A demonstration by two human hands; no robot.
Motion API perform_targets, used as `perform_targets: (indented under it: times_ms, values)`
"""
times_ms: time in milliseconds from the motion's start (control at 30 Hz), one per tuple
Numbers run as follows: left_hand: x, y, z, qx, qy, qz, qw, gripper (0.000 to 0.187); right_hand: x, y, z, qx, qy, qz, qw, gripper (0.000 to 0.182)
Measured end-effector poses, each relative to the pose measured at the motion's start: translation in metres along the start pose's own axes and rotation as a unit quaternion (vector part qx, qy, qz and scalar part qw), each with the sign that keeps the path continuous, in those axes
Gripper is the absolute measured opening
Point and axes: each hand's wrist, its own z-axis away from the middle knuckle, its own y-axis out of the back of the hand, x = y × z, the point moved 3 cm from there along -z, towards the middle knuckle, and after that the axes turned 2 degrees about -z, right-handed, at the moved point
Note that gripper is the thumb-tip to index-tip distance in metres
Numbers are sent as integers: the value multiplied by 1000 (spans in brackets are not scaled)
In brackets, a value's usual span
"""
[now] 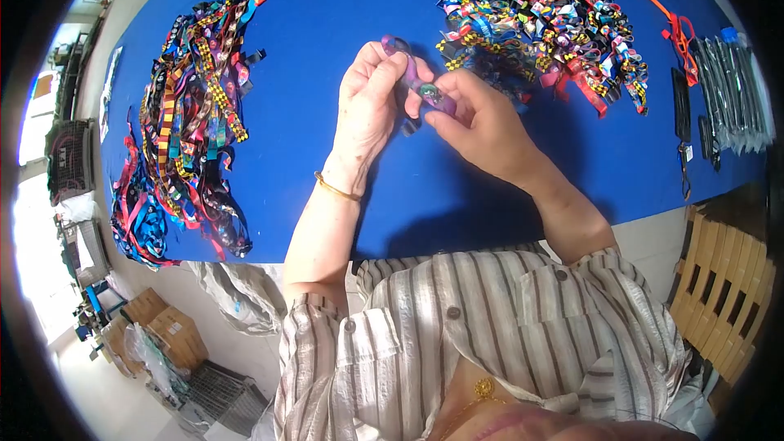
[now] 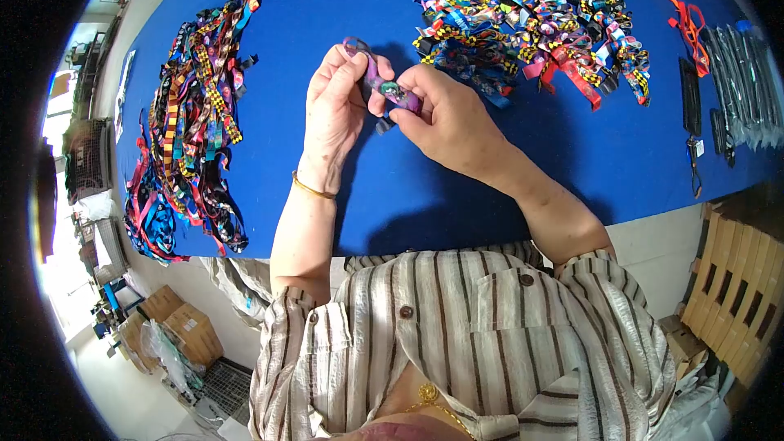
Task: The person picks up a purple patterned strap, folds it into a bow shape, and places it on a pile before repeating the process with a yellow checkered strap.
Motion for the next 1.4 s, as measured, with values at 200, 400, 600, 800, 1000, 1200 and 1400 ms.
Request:
perform_targets:
  times_ms: [200, 400, 600, 800, 1000, 1200, 1400]
  values:
    - [-9, 12, 3, -5, 2, 57, 998, 9, 5, -4, -3, 61, 51, 32, 996, 25]
    - [2, 20, 5, -21, -16, 114, 993, 9, 5, -5, -8, 100, 35, 69, 992, 21]
    - [13, 21, 5, -66, -35, 132, 988, 11, -8, 1, -25, 130, 156, 175, 963, 12]
    - [21, 29, 5, -80, -43, 131, 987, 9, -11, -15, -42, 89, -8, 18, 996, 14]
    - [28, 34, 8, -94, -54, 89, 990, 8, -3, -23, -54, 80, -51, -99, 991, 17]
    - [30, 35, 10, -92, -40, 10, 995, 10, 4, -26, -58, 72, -52, -113, 990, 17]
    - [27, 32, 11, -51, -7, -60, 997, 13, 0, -24, -56, 54, -53, -120, 990, 20]
